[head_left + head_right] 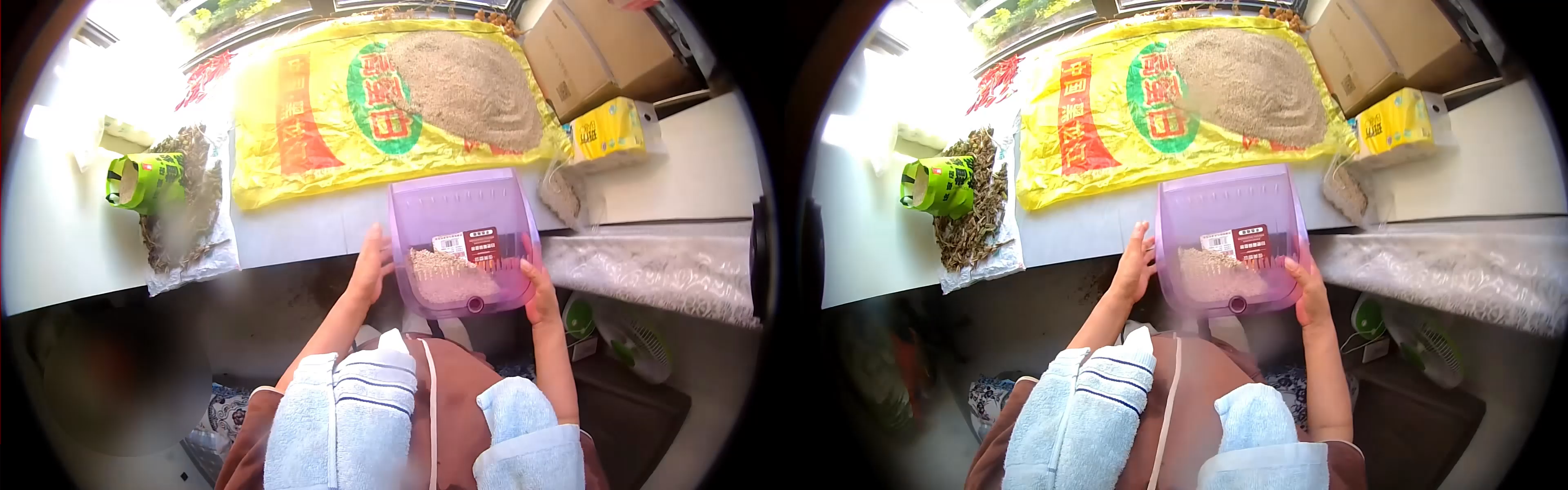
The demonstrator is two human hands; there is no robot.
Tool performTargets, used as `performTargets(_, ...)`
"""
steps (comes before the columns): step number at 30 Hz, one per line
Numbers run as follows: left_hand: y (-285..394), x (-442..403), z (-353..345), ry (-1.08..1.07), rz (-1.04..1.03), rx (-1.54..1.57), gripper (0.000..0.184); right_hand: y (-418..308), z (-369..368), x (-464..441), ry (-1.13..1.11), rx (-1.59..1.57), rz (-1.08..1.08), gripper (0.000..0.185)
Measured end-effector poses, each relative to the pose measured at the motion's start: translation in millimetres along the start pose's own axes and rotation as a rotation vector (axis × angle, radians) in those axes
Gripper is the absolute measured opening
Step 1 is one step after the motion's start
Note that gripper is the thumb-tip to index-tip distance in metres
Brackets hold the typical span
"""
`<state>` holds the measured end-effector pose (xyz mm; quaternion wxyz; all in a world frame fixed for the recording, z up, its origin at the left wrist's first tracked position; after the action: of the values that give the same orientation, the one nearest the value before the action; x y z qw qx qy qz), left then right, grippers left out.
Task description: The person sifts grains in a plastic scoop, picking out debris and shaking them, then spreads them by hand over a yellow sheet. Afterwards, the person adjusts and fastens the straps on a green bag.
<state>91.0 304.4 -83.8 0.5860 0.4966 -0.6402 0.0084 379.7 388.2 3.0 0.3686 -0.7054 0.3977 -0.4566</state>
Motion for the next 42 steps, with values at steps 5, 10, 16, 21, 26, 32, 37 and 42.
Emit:
performTargets(5, 24.3, -6.9, 36.5, 0.097, -0.059, -0.03, 0.043, -93.9, 6.2, -162.0, -0.053, 0.51, -0.133, 0.061)
performTargets(10, 8.5, 17.9, 90.8, 0.259, 0.011, -0.023, 0.03, -170.8, -84.0, -271.2, -0.212, 1.026, -0.185, 0.066)
performTargets(16, -29.5, 28.4, 141.9, 0.386, 0.127, 0.029, 0.025, -197.3, -117.6, -305.5, -0.302, 1.208, 0.004, 0.077)
performTargets(21, -24.5, -10.2, 147.0, 0.3, 0.181, -0.097, 0.026, -203.2, -89.2, -301.4, -0.248, 1.188, 0.162, 0.08)
performTargets(26, 54.3, -57.4, 126.3, 0.127, 0.004, -0.321, 0.03, -199.4, -86.5, -284.2, -0.13, 1.348, 0.205, 0.079)
performTargets(32, 116.1, -104.0, 111.6, 0.152, -0.311, -0.792, 0.026, -196.6, -83.9, -244.6, 0.064, 1.143, 0.112, 0.079)
performTargets(37, 153.2, -152.2, 10.3, 0.043, -0.807, -1.204, 0.038, -178.2, -66.5, -168.4, 0.318, 0.696, 0.173, 0.061)
performTargets(42, 130.8, -234.6, -119.6, -0.117, -1.241, -1.608, 0.048, -111.2, -42.3, -67.5, 0.7, 0.179, 0.311, 0.06)
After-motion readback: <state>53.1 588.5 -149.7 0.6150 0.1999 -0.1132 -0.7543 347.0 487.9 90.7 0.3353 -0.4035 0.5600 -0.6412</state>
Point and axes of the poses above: each hand's wrist, its own x-axis away from the middle knuckle, its own z-axis out of the back of the hand, y = z × x, the point moved 3 cm from there along -x, towards the middle knuckle, and after that the axes turned 8 degrees about z, right-handed, at the moved point
